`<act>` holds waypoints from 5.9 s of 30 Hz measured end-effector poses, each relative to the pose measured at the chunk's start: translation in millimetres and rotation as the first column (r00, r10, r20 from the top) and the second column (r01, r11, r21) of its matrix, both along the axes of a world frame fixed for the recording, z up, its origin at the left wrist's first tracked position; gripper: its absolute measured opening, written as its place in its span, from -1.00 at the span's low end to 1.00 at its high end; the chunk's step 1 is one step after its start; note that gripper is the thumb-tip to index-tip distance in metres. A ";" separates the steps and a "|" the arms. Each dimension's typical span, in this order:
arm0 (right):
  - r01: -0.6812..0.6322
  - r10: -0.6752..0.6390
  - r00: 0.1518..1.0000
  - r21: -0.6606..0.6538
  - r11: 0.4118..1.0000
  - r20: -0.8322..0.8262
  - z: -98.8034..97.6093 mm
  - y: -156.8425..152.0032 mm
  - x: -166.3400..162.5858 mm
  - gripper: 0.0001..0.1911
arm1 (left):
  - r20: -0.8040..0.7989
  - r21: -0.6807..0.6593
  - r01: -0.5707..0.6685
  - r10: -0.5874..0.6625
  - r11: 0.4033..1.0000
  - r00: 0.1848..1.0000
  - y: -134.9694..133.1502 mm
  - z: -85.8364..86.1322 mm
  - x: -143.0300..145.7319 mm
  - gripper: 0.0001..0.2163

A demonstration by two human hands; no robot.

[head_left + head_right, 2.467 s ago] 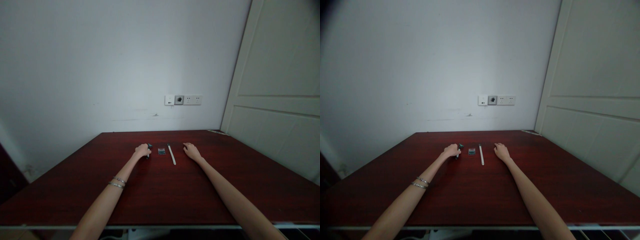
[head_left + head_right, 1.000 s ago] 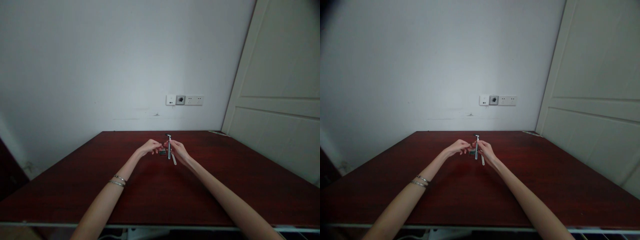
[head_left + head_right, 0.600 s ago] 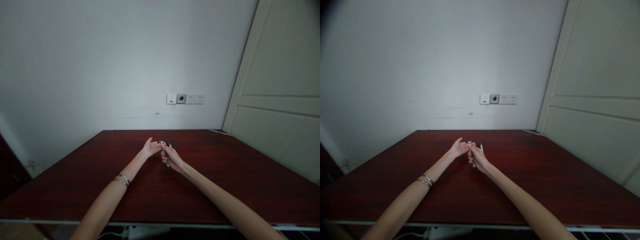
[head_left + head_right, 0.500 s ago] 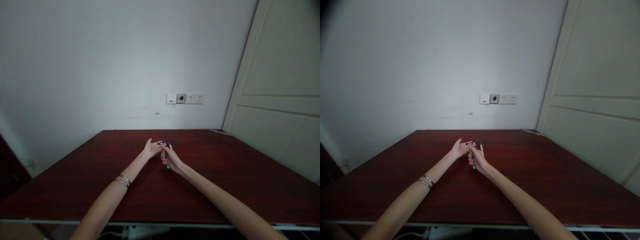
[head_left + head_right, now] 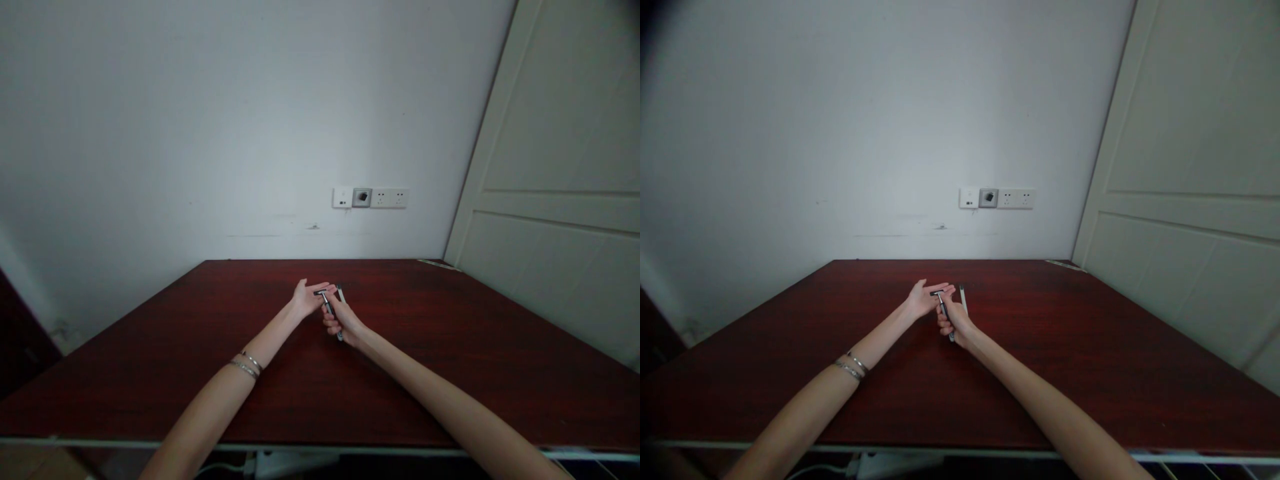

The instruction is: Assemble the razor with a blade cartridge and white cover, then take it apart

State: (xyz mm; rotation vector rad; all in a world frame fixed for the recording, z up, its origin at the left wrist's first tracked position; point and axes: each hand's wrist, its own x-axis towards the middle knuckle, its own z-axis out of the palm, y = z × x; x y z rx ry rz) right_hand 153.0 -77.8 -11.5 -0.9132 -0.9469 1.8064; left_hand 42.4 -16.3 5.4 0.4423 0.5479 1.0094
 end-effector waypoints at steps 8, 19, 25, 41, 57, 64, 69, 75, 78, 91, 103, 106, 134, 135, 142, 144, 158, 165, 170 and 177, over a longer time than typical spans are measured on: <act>0.013 -0.014 0.999 0.024 1.000 0.039 0.6 -0.7 -1.0 -0.58 | -0.004 -0.017 0.027 -0.027 0.999 1.000 -12.8 10.0 6.0 -0.46; 0.060 -0.065 0.996 0.069 0.996 0.067 3.4 -4.4 -2.6 -0.58 | -0.007 -0.024 0.038 -0.038 0.999 0.999 -6.0 5.1 6.8 -0.46; 0.056 -0.062 0.995 0.083 0.995 0.074 1.7 -3.0 -2.2 -0.56 | -0.009 -0.029 -0.018 0.018 0.999 1.000 -11.6 11.0 8.2 -0.47; 0.113 -0.109 0.993 0.118 0.987 -0.040 10.9 2.0 9.7 -0.56 | -0.476 0.071 -0.229 0.235 0.971 0.848 32.1 -6.6 -55.5 -0.58; 0.055 -0.054 0.999 0.160 0.986 -0.012 6.0 3.9 9.9 -0.54 | -0.650 0.293 -0.233 0.372 0.927 0.663 46.1 -24.0 -59.5 -0.60; 0.078 -0.079 0.997 0.172 0.982 -0.002 6.1 4.4 9.2 -0.53 | -0.646 0.392 -0.278 0.477 0.877 0.596 49.5 -27.5 -61.5 -0.65; 0.114 -0.111 0.993 0.217 0.969 -0.027 3.5 8.5 11.8 -0.54 | -0.562 0.528 -0.352 0.629 0.773 0.538 50.0 -23.8 -64.4 -0.80; 0.203 -0.179 0.976 0.234 0.951 -0.122 6.9 14.1 13.8 -0.70 | -0.488 0.620 -0.314 0.667 0.719 0.563 42.1 -11.4 -57.9 -0.85; 0.282 -0.259 0.959 0.298 0.912 -0.116 8.5 19.4 16.3 -0.77 | -0.446 0.715 -0.250 0.702 0.652 0.556 33.1 -2.8 -52.4 -0.83; 0.393 -0.516 0.852 0.544 0.741 0.088 29.9 34.7 38.4 -0.62 | -0.583 0.779 0.248 0.522 0.575 0.622 -4.9 17.5 -17.7 -0.76; 0.310 -0.417 0.904 0.530 0.789 0.091 30.1 30.8 16.1 -0.66 | -0.439 0.818 0.104 0.498 0.565 0.748 -29.1 0.6 -6.0 -0.71; 0.309 -0.408 0.909 0.521 0.796 0.084 28.5 29.1 13.4 -0.68 | -0.422 0.823 0.073 0.520 0.563 0.743 -31.5 0.7 -5.5 -0.72; -0.241 -0.584 0.049 0.577 0.780 0.810 -22.4 57.3 55.4 -0.78 | -0.466 0.839 0.081 0.634 0.538 0.617 -19.9 -0.9 -14.1 -0.88; -0.239 -0.585 0.051 0.579 0.780 0.809 -23.0 57.3 55.1 -0.78 | -0.464 0.840 0.079 0.636 0.537 0.617 -18.6 -2.0 -14.3 -0.88; -0.236 -0.632 0.119 0.640 0.731 0.766 -11.8 58.1 61.4 -0.75 | -0.503 0.831 0.126 0.633 0.543 0.588 -13.2 -4.8 -17.0 -0.88; -0.225 -0.681 0.193 0.707 0.670 0.706 -0.6 57.4 69.8 -0.71 | -0.511 0.830 0.151 0.622 0.537 0.594 -13.9 -3.2 -18.8 -0.87; -0.254 -0.562 0.688 0.878 0.406 0.460 62.2 20.3 87.8 -0.67 | -0.522 0.839 0.430 0.719 0.334 0.459 -22.6 2.1 -35.6 -0.85; -0.358 -0.599 0.597 0.845 0.396 0.534 61.4 15.9 86.1 -0.68 | -0.552 0.822 0.421 0.722 0.385 0.418 -27.1 4.9 -34.4 -0.85; -0.363 -0.631 0.553 0.839 0.405 0.544 62.0 13.0 83.5 -0.69 | -0.548 0.821 0.434 0.724 0.371 0.418 -28.8 6.1 -33.8 -0.80; -0.404 -0.661 0.500 0.826 0.393 0.559 64.0 10.2 80.8 -0.70 | -0.561 0.785 0.514 0.747 0.345 0.357 -27.9 6.8 -34.4 -0.75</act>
